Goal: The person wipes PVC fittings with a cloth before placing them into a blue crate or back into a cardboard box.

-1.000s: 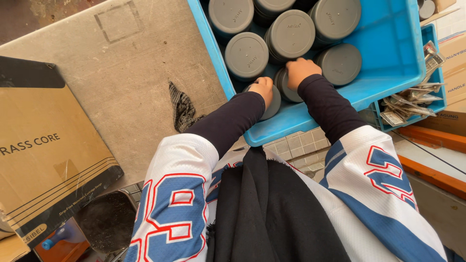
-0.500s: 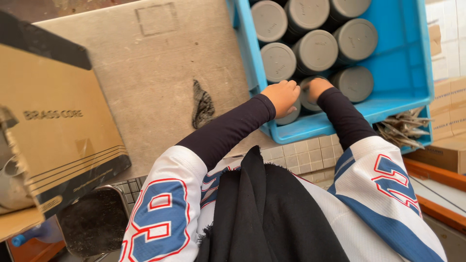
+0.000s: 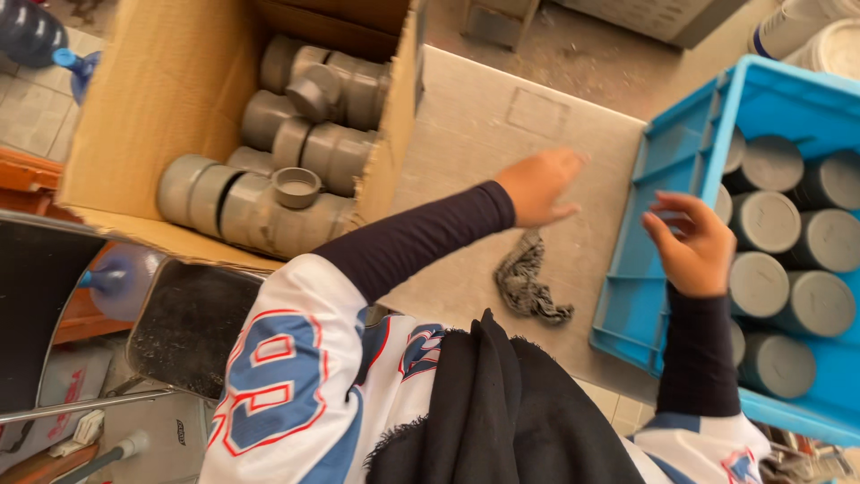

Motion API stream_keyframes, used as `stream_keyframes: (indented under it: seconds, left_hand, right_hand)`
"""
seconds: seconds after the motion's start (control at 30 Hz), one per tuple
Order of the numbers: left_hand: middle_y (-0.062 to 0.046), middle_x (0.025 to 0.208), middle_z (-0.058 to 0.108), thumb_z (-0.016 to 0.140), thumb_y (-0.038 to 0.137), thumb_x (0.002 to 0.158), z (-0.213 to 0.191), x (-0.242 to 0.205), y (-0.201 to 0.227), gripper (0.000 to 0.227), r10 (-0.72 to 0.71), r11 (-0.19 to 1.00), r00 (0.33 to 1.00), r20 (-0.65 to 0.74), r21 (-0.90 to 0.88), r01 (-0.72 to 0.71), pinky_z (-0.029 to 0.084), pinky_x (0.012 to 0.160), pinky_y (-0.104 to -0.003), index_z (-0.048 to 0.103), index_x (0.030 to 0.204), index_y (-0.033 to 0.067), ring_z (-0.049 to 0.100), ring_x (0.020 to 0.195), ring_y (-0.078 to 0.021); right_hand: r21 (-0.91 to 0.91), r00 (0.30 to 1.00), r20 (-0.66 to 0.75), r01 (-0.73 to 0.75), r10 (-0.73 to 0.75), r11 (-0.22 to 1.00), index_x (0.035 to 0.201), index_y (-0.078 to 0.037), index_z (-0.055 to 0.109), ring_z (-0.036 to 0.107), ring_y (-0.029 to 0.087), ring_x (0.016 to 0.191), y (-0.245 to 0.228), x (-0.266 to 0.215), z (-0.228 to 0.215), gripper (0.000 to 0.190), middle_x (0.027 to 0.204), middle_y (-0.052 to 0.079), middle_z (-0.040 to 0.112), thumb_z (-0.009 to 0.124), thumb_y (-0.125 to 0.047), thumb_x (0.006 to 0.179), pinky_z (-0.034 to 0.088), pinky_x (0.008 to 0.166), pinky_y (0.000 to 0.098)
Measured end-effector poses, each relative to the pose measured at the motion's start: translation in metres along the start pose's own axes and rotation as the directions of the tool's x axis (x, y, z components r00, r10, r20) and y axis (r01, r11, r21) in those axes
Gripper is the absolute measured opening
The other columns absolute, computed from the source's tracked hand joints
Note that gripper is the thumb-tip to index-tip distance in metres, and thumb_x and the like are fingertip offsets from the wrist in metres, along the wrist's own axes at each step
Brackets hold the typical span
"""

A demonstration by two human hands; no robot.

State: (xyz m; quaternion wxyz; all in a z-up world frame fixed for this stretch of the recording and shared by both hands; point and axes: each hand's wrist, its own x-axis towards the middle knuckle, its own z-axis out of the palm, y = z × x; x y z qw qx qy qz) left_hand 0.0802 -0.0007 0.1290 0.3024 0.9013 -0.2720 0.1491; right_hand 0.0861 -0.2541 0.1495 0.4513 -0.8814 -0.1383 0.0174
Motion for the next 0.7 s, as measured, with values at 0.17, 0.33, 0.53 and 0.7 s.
stream_keyframes:
  seconds: [0.17,0.33,0.53,0.7]
  left_hand:
    - [-0.018,0.130,0.056,0.073,0.042,0.084,-0.120,-0.064,-0.063,0.073,-0.318,0.948,0.929,-0.188,-0.038,0.316,0.041,0.106,-0.038,0.043,0.136,0.0005,0.055,0.120,-0.0297]
    - [-0.017,0.121,0.060,0.078,0.036,0.078,-0.219,-0.146,-0.121,0.068,-0.567,0.816,0.766,-0.302,-0.075,0.574,0.046,0.098,-0.038,0.051,0.131,0.0026,0.063,0.110,-0.0244]
    - [-0.013,0.111,0.065,0.077,0.050,0.073,-0.259,-0.232,-0.167,0.067,-0.879,0.477,0.474,0.056,0.135,0.869,0.046,0.089,-0.040,0.060,0.119,0.0052,0.059,0.105,-0.0303]
    - [-0.018,0.097,0.069,0.084,0.047,0.067,-0.266,-0.261,-0.191,0.067,-0.907,0.412,0.376,0.190,0.223,0.883,0.059,0.077,-0.043,0.066,0.112,0.0011,0.067,0.096,-0.0353]
  right_hand:
    - [0.325,0.970,0.148,0.136,-0.193,0.936,0.123,-0.005,0.055,0.065,0.018,0.096,-0.077,0.069,0.123,0.041,0.111,0.013,0.064,0.074,-0.007,0.086,0.053,0.079,0.0249]
    - [0.383,0.909,0.237,0.236,-0.342,0.893,0.116,-0.008,0.059,0.067,0.018,0.094,-0.183,0.106,0.217,0.033,0.107,0.011,0.064,0.073,-0.009,0.087,0.057,0.079,0.0263]
    - [0.291,0.618,0.522,0.519,-0.588,0.804,0.116,-0.006,0.061,0.065,0.015,0.086,-0.261,0.129,0.327,0.040,0.101,0.009,0.066,0.077,-0.001,0.079,0.056,0.075,0.0263]
    - [-0.022,0.088,0.981,0.938,-0.175,0.345,0.129,-0.019,0.059,0.054,0.031,0.126,-0.286,0.116,0.427,0.081,0.131,0.007,0.060,0.086,-0.024,0.053,0.022,0.112,0.0658]
